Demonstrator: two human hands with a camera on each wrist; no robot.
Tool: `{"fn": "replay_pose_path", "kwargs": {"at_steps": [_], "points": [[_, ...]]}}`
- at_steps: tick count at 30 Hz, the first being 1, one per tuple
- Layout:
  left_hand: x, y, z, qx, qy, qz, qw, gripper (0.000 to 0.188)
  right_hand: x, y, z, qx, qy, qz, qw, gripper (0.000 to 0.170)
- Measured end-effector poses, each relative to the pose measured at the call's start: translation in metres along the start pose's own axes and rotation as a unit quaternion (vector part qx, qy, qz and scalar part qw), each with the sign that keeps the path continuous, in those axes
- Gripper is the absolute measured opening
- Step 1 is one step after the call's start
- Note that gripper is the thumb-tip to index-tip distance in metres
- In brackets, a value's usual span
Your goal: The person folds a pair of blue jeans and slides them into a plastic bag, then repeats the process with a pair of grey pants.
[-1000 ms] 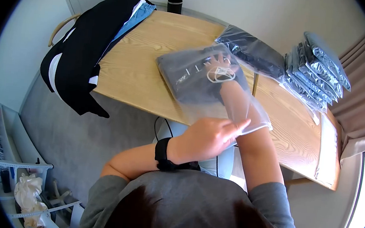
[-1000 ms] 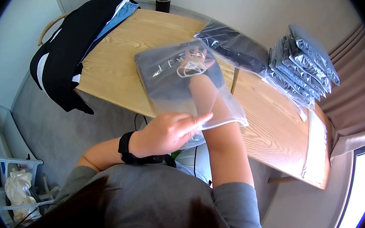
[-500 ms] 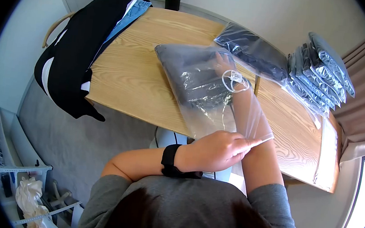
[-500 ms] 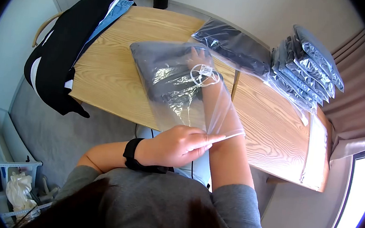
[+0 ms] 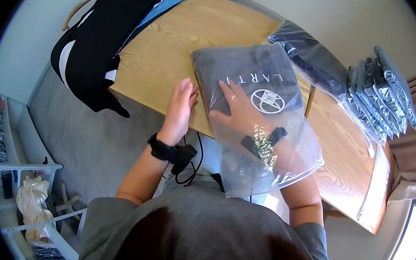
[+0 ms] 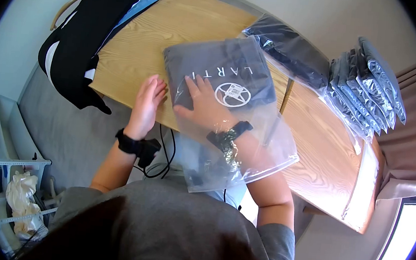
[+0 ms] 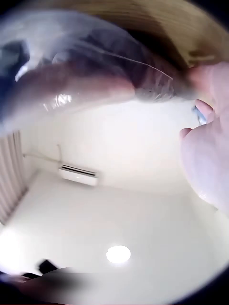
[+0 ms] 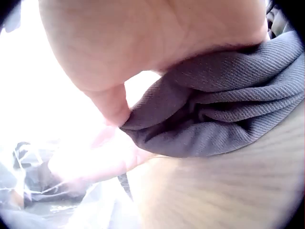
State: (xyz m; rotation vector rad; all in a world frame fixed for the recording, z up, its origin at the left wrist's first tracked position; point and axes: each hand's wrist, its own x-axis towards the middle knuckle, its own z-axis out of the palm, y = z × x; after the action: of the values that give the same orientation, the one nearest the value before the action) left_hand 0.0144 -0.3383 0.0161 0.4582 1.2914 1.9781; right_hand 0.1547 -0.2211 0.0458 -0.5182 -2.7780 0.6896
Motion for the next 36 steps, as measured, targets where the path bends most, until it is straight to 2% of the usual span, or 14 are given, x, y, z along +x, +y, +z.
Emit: {"fn": "replay_pose_path", "kwargs": {"at_steps": [2, 4, 11, 14, 17, 19, 23, 25, 28, 30, 31, 32, 34, 36], "points": [[0.012, -0.008, -0.006, -0.112, -0.038, -0.11, 0.987, 0.052, -0.001, -0.011, 0.002, -0.03, 0.002, -0.001, 1.0, 0.08], [0.021, -0.012, -0.008, -0.111, -0.062, -0.13, 0.983, 0.053, 0.001, -0.019, 0.006, -0.045, 0.009, 0.068, 0.997, 0.091], [0.057, -0.014, -0.024, -0.078, -0.153, -0.234, 0.957, 0.051, 0.006, -0.018, 0.015, -0.08, 0.006, 0.095, 0.992, 0.087], [0.062, -0.007, -0.015, -0.046, -0.149, -0.248, 0.956, 0.049, 0.005, -0.018, 0.012, -0.066, 0.018, 0.099, 0.993, 0.085], [0.061, -0.006, -0.007, -0.03, -0.152, -0.256, 0.954, 0.048, 0.008, -0.009, 0.018, 0.019, 0.036, 0.125, 0.991, 0.086], [0.061, -0.011, -0.006, -0.05, -0.164, -0.263, 0.95, 0.049, 0.009, -0.012, 0.016, 0.046, 0.051, 0.1, 0.993, 0.087], [0.054, -0.013, 0.0, -0.084, -0.164, -0.266, 0.946, 0.052, 0.01, -0.017, 0.021, 0.001, 0.062, 0.098, 0.993, 0.088], [0.052, -0.014, -0.007, -0.09, -0.187, -0.281, 0.937, 0.054, 0.012, -0.016, 0.03, -0.019, 0.131, 0.081, 0.988, 0.077], [0.028, 0.001, -0.006, -0.121, -0.224, -0.307, 0.917, 0.051, 0.015, -0.013, 0.026, 0.014, 0.098, 0.116, 0.988, 0.077], [0.011, 0.0, -0.009, -0.041, -0.291, -0.28, 0.914, 0.052, 0.014, -0.015, 0.021, 0.014, 0.092, 0.109, 0.99, 0.07], [0.001, 0.001, -0.008, -0.013, -0.286, -0.262, 0.922, 0.041, 0.014, -0.013, 0.023, 0.013, 0.107, 0.086, 0.99, 0.063], [0.0, -0.001, -0.01, -0.013, -0.286, -0.263, 0.921, 0.041, 0.014, -0.011, 0.023, 0.012, 0.123, 0.063, 0.99, 0.057], [-0.003, -0.005, -0.014, 0.149, -0.309, -0.239, 0.908, 0.032, 0.014, -0.008, 0.023, 0.01, 0.131, 0.045, 0.99, 0.048], [-0.004, -0.006, -0.014, 0.146, -0.298, -0.24, 0.912, 0.028, 0.016, 0.0, 0.023, 0.008, 0.141, 0.025, 0.99, 0.039]]}}
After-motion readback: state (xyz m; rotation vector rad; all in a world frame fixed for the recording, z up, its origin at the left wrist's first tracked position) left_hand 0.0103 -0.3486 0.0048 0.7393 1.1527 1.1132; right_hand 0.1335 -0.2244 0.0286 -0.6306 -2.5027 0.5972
